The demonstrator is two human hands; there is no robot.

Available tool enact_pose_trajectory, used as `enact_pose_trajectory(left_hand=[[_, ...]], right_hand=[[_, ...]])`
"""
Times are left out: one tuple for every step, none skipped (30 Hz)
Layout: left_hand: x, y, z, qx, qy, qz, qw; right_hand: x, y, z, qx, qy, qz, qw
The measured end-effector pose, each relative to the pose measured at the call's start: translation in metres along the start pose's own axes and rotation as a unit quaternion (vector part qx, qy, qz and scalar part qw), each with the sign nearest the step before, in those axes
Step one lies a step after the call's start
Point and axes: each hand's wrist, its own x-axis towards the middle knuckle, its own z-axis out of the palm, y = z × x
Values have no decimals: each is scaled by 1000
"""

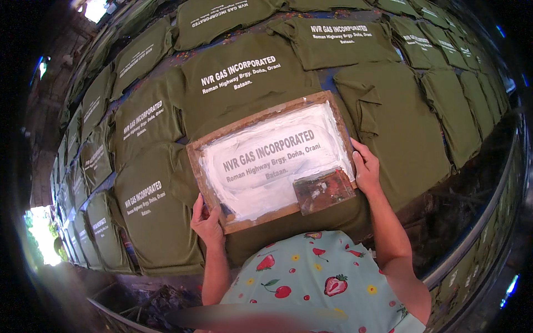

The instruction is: The person holds a wooden screen printing frame and uses a squeegee to spread white ink across the mesh. They repeatedly lift the frame, reposition it over green fabric bags, and continue spreading ink in short strokes.

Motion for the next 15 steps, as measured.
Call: enact_pose_trajectory(left_hand=[[0,0,0,-3,0,2,1000],[0,0,1,-17,0,-6,1000],[-1,1,1,-7,2,-3,1000],[0,1,1,-9,4,-8,1000],[0,2,2,-25,5,-11,1000],[0,2,2,-12,6,-13,1000],[1,2,3,-16,6,-13,1000],[0,2,2,-18,4,-15,1000],[1,2,3,-14,2,-9,1000],[2,2,3,-9,-1,-5,1000],[1,2,2,-12,-3,-8,1000],[2,3,3,-3,-3,-10,1000],[1,4,2,-2,-2,-20,1000],[2,4,3,-12,3,-36,999],[2,5,3,-4,-2,-32,999]], right_hand=[[-1,0,-1,-7,-4,-20,1000],[-1,0,-1,-7,-5,-23,1000],[-1,1,-1,-3,-5,-21,1000],[-2,1,-2,-8,-7,-24,1000],[-2,1,-2,-9,-8,-24,1000],[-2,2,-2,-11,-9,-23,1000],[-1,2,-2,-12,-6,-17,1000],[-2,2,-2,-14,-2,-8,1000],[0,1,-2,-15,3,11,1000],[1,-1,-2,-36,-1,-2,999],[3,-6,-3,-58,-4,-1,998],[4,-13,-5,-83,-1,19,996],[0,-22,-6,-84,11,-10,996],[0,-32,-5,-88,30,-24,995],[-2,-44,-5,-94,50,-28,994]])
